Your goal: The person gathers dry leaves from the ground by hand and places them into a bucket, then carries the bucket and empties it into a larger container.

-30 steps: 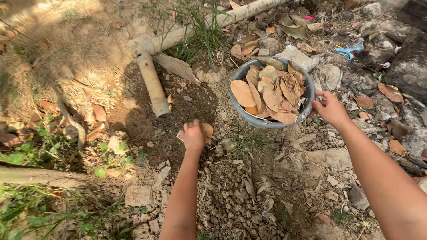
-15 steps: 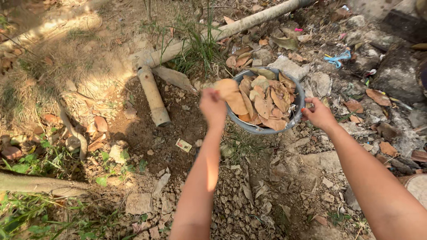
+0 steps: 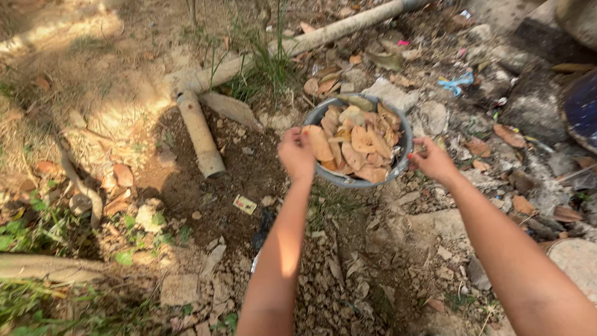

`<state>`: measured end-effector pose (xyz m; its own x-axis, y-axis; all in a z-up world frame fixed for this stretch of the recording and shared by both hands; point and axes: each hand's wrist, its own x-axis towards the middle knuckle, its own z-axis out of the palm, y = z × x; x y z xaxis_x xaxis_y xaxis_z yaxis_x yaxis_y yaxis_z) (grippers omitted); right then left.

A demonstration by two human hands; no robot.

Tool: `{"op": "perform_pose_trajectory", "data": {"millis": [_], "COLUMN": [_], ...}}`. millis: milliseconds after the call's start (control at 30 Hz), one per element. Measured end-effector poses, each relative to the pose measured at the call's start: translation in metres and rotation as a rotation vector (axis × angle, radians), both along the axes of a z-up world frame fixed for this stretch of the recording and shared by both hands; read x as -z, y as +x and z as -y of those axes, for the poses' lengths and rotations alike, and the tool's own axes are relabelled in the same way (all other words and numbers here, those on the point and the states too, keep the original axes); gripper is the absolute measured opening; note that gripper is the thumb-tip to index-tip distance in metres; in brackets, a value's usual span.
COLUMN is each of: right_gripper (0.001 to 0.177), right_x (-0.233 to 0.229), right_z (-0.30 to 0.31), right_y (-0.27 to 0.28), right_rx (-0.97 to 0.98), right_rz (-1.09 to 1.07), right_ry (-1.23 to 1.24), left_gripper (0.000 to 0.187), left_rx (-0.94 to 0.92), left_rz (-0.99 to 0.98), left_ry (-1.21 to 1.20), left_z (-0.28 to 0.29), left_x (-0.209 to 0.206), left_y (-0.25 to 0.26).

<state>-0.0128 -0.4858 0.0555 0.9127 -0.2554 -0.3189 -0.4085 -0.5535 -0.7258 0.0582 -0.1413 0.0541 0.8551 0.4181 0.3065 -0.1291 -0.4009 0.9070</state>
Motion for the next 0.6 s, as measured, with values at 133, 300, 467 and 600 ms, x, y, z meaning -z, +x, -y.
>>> {"op": "perform_pose_trajectory", "data": {"millis": [133, 300, 467, 600], "right_gripper": [0.051, 0.051, 0.051, 0.052], "right_x": [0.020, 0.029, 0.034, 0.036], "right_z": [0.014, 0.021, 0.023, 0.023], "right_y": [0.011, 0.009, 0.007, 0.004], "right_rx": [-0.033, -0.025, -0.029, -0.036], "right_rz": [0.116, 0.124, 0.152, 0.182], "right_ry": [0.071, 0.109, 0.180, 0.271], "left_gripper": [0.009, 0.012, 0.036, 0.039], "left_rx": [-0.101, 0.195, 0.474, 0.558], "left_rz": [0.054, -0.549, -0.792, -0.974], "left_ry": [0.361, 0.603, 0.895, 1.094], "left_z": [-0.069, -0.101, -0.070, -0.045], "left_x": [0.051, 0.118, 0.144, 0.140], "left_y": [-0.038, -0.082, -0.084, -0.078]}}
